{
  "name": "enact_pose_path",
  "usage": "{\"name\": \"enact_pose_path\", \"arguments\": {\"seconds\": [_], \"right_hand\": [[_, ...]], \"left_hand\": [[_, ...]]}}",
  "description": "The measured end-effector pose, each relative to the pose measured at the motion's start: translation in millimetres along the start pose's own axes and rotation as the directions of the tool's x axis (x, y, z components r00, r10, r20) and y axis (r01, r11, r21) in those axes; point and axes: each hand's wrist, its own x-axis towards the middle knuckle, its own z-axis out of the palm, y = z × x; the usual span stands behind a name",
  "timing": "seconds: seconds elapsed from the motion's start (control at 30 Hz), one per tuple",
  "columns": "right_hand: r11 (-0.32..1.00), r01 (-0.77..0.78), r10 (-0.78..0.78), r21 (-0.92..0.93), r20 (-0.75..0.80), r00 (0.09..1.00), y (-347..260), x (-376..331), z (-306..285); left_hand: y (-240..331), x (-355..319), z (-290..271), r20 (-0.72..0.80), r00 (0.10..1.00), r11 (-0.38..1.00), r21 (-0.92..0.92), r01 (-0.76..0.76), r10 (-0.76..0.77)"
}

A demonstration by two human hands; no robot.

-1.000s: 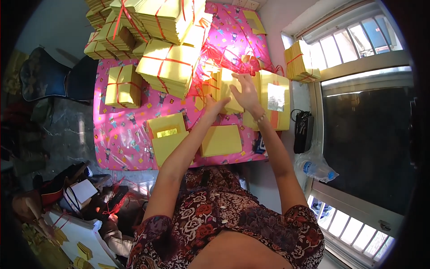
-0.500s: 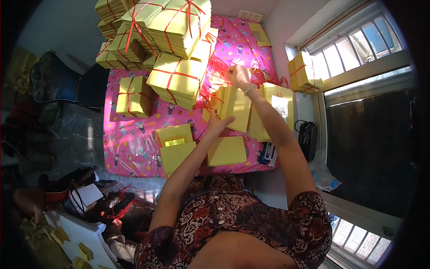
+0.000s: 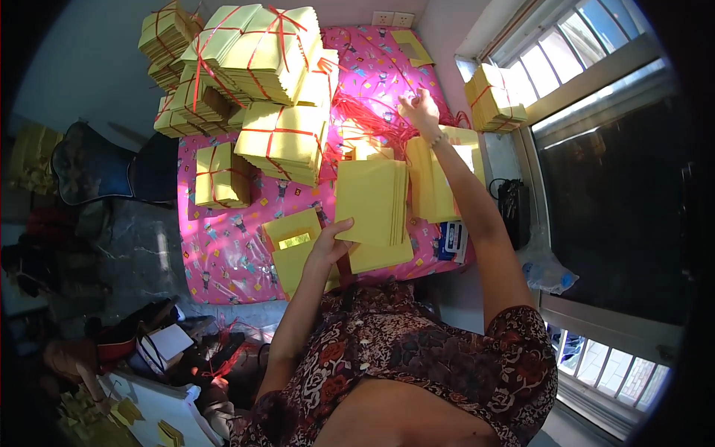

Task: Stacking and tying bundles of yellow paper with red string.

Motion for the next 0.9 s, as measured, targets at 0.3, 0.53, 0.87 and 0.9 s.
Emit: {"name": "enact_pose_path", "arguments": {"seconds": [0.3,0.53,0.87,0.9], "right_hand": [[0.505,-0.589,0.111,0.631,0.629,0.769,-76,-183,-70],[0.587,-0.547,0.154,0.597,0.581,0.799,-79,-237,-93],[0.757,-0.197,-0.082,0.622,0.391,0.917,-93,-269,-104],[0.756,-0.206,-0.076,0.622,0.396,0.915,-96,-271,-107]], "left_hand": [[4,-4,9,0.033,0.981,0.958,0.211,-0.192,0.189],[12,-26,33,0.137,0.969,0.644,0.726,-0.24,0.207],[5,-33,42,0.198,0.927,0.603,0.712,-0.359,0.318],[6,-37,46,0.212,0.929,0.592,0.722,-0.358,0.302]]}}
